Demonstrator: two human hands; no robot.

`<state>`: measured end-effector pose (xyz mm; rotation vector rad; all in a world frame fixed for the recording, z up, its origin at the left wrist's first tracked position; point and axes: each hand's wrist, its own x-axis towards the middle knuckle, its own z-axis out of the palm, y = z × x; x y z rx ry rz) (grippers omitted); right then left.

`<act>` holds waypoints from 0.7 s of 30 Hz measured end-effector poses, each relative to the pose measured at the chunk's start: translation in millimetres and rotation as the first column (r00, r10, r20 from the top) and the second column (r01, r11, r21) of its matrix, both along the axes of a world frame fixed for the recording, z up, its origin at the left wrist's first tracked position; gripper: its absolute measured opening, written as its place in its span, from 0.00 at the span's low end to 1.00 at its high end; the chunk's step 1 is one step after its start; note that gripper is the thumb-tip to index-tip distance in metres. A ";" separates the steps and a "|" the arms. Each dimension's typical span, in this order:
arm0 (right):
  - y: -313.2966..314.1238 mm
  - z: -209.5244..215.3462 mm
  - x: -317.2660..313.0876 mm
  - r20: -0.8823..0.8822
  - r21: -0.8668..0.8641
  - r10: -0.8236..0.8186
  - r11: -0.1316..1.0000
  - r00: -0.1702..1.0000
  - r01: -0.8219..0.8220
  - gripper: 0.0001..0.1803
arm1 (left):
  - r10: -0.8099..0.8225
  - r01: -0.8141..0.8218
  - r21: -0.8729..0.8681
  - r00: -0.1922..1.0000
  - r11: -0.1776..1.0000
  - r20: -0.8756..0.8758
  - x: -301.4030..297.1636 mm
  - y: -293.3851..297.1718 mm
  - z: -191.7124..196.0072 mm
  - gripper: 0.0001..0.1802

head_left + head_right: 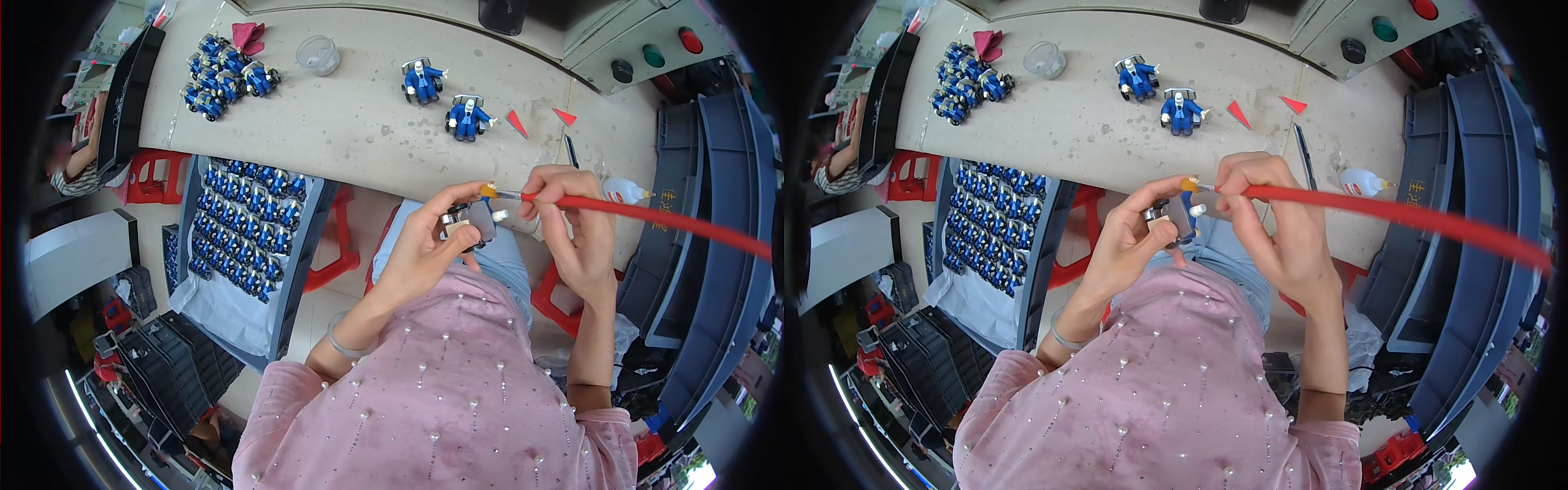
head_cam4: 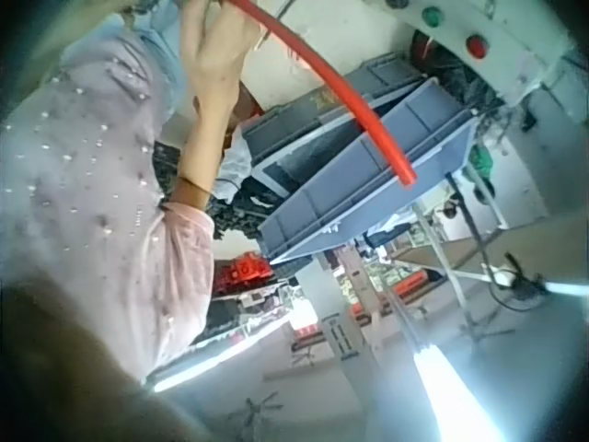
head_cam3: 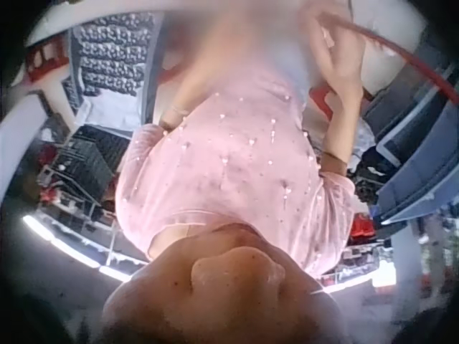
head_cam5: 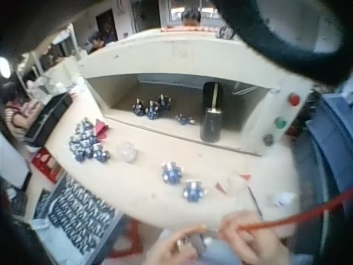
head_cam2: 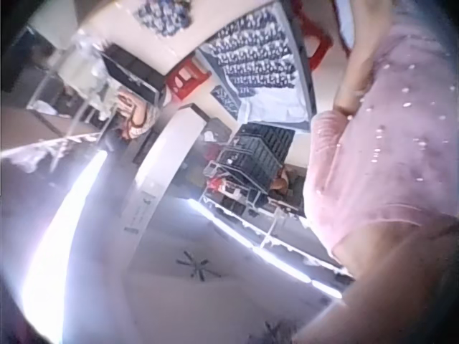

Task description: The recorder is painting and assembling small blue robot/character figurines at a workbench.

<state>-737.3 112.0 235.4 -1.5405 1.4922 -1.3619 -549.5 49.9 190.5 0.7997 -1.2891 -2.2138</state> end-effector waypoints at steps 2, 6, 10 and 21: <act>0.1 2.3 -10.4 -0.194 0.082 -0.047 0.995 0.980 0.064 0.07 | -0.004 0.003 0.008 1.000 1.000 0.023 0.7 0.2 -1.8 0.26; -0.6 -5.9 -26.8 -0.536 0.433 -0.046 0.842 0.843 0.321 0.09 | 0.004 -0.003 0.021 0.999 1.000 -0.037 2.8 0.7 -3.8 0.27; -6.7 -24.4 -29.3 -0.667 0.478 0.020 0.778 0.745 0.407 0.10 | -0.002 0.006 0.052 0.996 0.999 -0.092 4.7 -1.5 -2.9 0.28; -9.5 -13.8 -4.1 0.042 0.158 0.062 0.985 0.997 -0.068 0.15 | -0.079 0.175 0.292 0.946 0.940 -0.313 4.8 -7.2 -14.8 0.33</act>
